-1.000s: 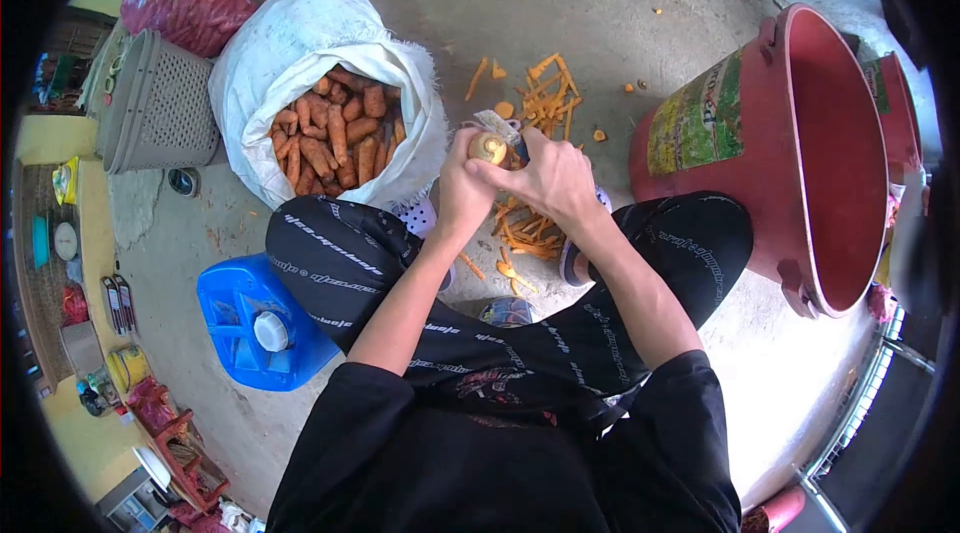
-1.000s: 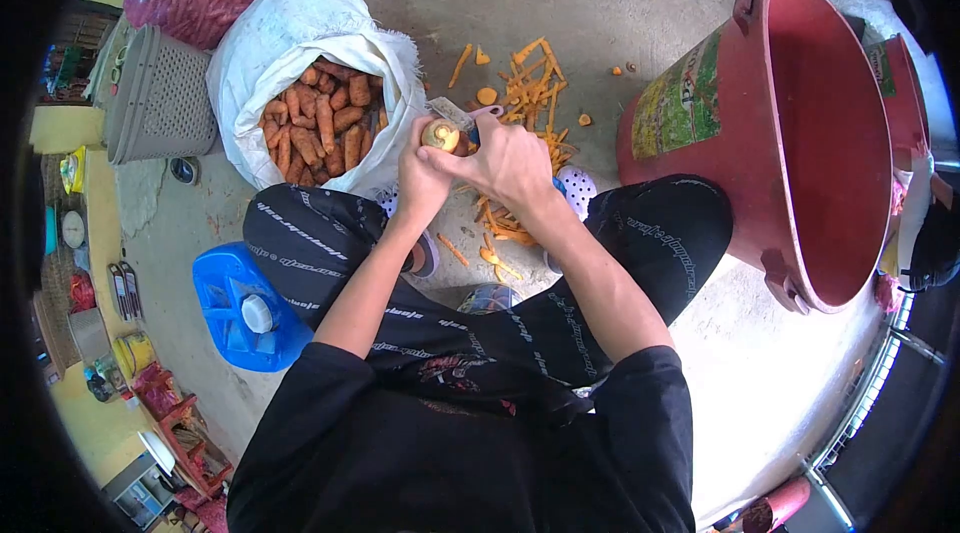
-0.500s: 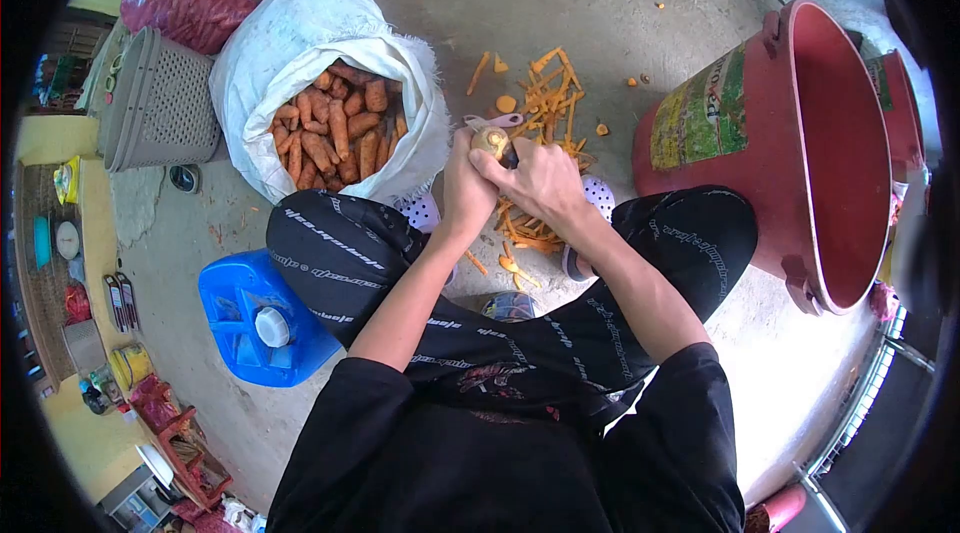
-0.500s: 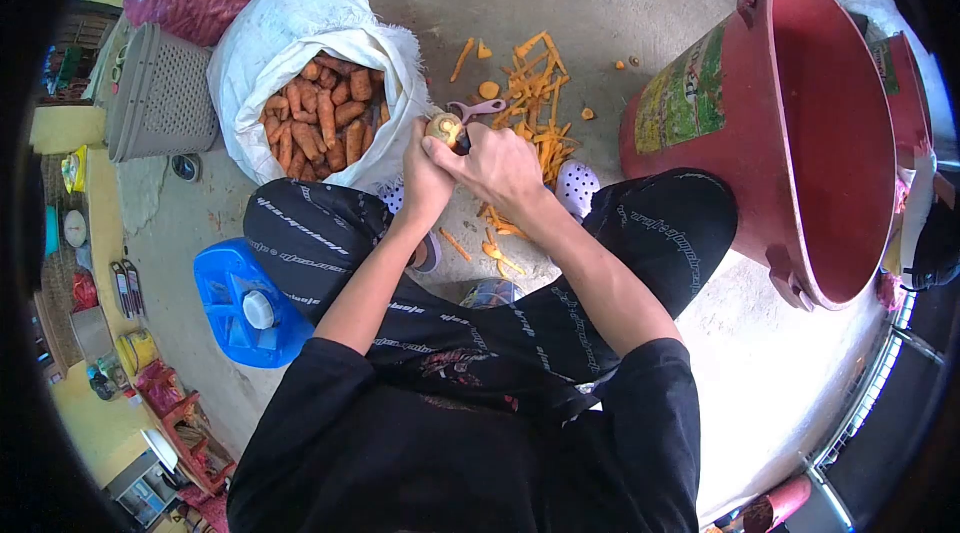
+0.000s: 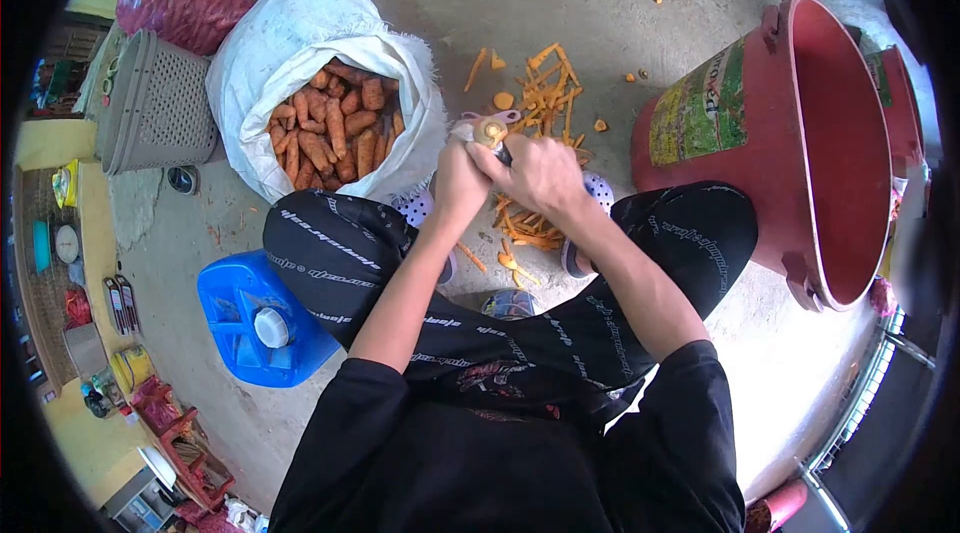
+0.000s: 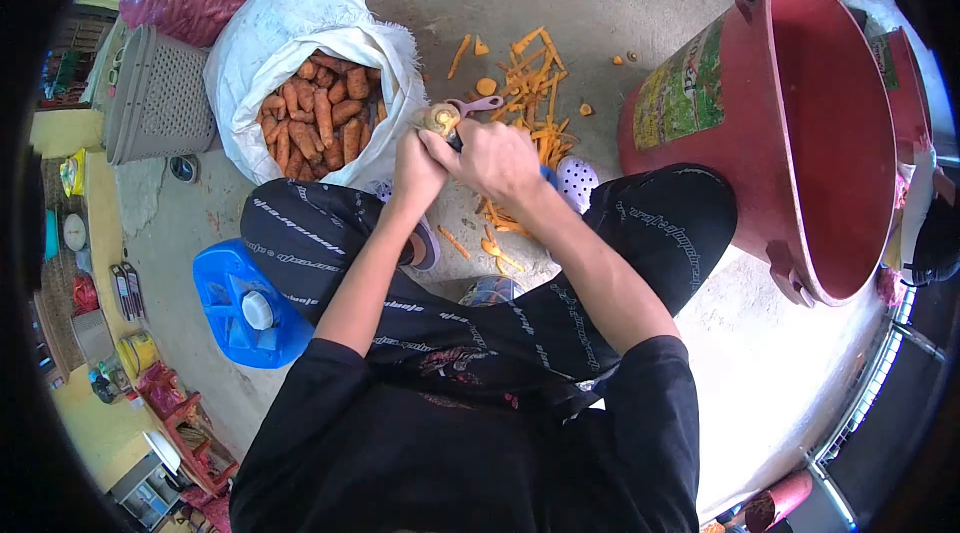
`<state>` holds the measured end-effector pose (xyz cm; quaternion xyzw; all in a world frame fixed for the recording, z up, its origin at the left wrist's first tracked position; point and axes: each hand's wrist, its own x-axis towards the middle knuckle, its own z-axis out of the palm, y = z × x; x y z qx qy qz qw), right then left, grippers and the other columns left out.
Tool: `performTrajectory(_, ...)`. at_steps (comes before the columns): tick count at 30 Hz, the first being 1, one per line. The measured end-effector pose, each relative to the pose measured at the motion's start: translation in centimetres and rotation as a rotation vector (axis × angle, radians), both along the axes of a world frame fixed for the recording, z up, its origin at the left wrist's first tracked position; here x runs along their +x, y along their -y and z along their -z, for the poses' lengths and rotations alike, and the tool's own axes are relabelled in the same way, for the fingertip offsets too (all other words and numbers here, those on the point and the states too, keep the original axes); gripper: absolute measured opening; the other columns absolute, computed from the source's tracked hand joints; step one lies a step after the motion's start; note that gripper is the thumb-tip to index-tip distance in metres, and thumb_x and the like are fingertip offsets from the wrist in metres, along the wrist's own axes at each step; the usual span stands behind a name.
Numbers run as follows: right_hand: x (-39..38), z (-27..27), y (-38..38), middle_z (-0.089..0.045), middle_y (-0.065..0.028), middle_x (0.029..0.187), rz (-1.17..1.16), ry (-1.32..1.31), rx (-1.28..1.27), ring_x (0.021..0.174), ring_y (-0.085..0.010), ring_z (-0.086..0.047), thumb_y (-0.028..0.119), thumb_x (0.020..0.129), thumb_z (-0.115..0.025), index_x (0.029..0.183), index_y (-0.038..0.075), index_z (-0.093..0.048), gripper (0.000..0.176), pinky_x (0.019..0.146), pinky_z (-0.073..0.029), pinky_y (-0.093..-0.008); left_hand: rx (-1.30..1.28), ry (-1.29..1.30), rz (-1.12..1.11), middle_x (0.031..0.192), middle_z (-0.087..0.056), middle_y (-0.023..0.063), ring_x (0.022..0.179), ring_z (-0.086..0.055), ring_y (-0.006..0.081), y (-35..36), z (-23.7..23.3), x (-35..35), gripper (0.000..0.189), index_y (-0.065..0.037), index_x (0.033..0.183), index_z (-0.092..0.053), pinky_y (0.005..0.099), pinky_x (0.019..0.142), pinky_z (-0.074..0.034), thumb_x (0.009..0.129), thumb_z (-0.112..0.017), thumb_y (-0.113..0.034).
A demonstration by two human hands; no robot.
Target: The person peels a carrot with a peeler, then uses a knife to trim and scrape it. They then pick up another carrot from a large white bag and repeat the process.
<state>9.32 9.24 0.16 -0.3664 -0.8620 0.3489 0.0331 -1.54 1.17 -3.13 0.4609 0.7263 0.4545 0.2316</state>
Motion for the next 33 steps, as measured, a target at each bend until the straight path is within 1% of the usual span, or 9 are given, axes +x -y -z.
performTrajectory(2,-0.5,0.6,0.7,-0.061,-0.0279,0.065,0.113,-0.025,-0.182,0.072,-0.0431,-0.064,0.067,0.084,-0.045,0.074,-0.007,-0.063,0.076,0.068,-0.053,-0.046,-0.038,-0.116,-0.125,0.095,-0.062,0.015,0.088,-0.062,0.0256,-0.1,0.5,0.7,0.022,0.001,0.103,-0.056,0.0328,0.077,-0.047,0.083,-0.059,-0.007)
performTrajectory(6,0.1,-0.2,-0.7,-0.056,-0.0101,0.054,0.143,-0.287,-0.6,0.051,-0.0266,-0.058,0.073,0.084,-0.036,0.078,-0.004,-0.061,0.081,0.054,-0.049,-0.0359,-0.068,0.09,-0.26,0.095,-0.063,0.0128,0.088,-0.062,0.0221,0.2,0.5,0.6,0.023,0.0,0.101,-0.051,0.0311,0.077,-0.049,0.081,-0.063,-0.003)
performTrajectory(8,0.8,-1.5,-2.4,-0.035,0.0051,0.056,0.242,-0.374,-1.294,0.038,-0.0054,-0.027,0.072,0.087,-0.028,0.098,0.003,-0.057,0.075,0.037,-0.025,-0.024,0.065,0.093,-0.232,0.095,-0.063,0.0114,0.088,-0.062,0.0186,0.0,0.1,0.3,0.026,0.0,0.101,-0.049,0.0296,0.077,-0.049,0.08,-0.065,0.0)
performTrajectory(10,1.3,-1.9,-3.7,-0.035,0.006,0.059,0.322,-0.413,-1.614,0.04,-0.0057,-0.03,0.067,0.09,-0.029,0.105,0.004,-0.053,0.069,0.039,-0.029,-0.0238,0.157,0.243,-0.229,0.096,-0.062,0.007,0.086,-0.06,0.0131,-0.1,-0.4,0.3,0.026,-0.002,0.1,-0.049,0.0275,0.077,-0.049,0.081,-0.068,-0.002)
performTrajectory(19,0.4,0.5,-3.6,-0.044,-0.0018,0.07,0.437,-0.456,-1.158,0.055,-0.0107,-0.045,0.028,0.089,-0.054,0.106,0.002,-0.05,0.031,0.049,-0.042,-0.0275,0.201,0.241,-0.297,0.094,-0.06,0.0057,0.088,-0.058,0.0129,-0.2,1.8,-0.5,0.031,-0.001,0.099,-0.051,0.0275,0.077,-0.047,0.08,-0.073,-0.012)
performTrajectory(24,-1.3,5.6,-3.8,-0.052,-0.0076,0.082,0.359,-0.379,-1.184,0.07,-0.016,-0.055,0.015,0.089,-0.048,0.101,0.0,-0.048,0.019,0.064,-0.05,-0.0332,-0.101,0.309,-0.302,0.089,-0.061,0.0037,0.079,-0.057,0.0114,-0.6,7.2,-1.8,0.036,-0.003,0.103,-0.053,0.0261,0.07,-0.046,0.082,-0.072,-0.025)
performTrajectory(29,-2.9,11.2,-3.8,-0.059,-0.0094,0.085,0.337,-0.288,-1.069,0.072,-0.0179,-0.061,0.013,0.087,-0.047,0.101,-0.003,-0.054,0.023,0.063,-0.05,-0.0312,-0.273,0.886,-0.319,0.092,-0.064,0.0034,0.082,-0.059,0.0106,-1.5,9.0,-1.2,0.041,-0.004,0.107,-0.055,0.0271,0.071,-0.048,0.085,-0.068,-0.036)
performTrajectory(32,-3.3,12.9,-4.0,-0.062,-0.0115,0.081,0.433,-0.165,-0.981,0.072,-0.0193,-0.063,0.016,0.086,-0.049,0.101,-0.003,-0.055,0.025,0.064,-0.051,-0.0318,-0.349,0.542,-0.413,0.093,-0.066,0.0113,0.085,-0.065,0.0218,-0.6,15.2,-1.1,0.055,-0.003,0.108,-0.054,0.036,0.079,-0.051,0.076,-0.073,-0.043)
performTrajectory(33,-3.4,14.1,-4.1,-0.063,-0.0135,0.082,0.447,-0.115,-0.91,0.073,-0.0215,-0.064,0.017,0.085,-0.05,0.102,-0.003,-0.055,0.027,0.065,-0.051,-0.0333,-0.45,0.434,-0.385,0.095,-0.068,0.0102,0.085,-0.065,0.0192,-0.8,13.6,-1.0,0.052,-0.002,0.107,-0.055,0.0338,0.078,-0.05,0.077,-0.073,-0.041)
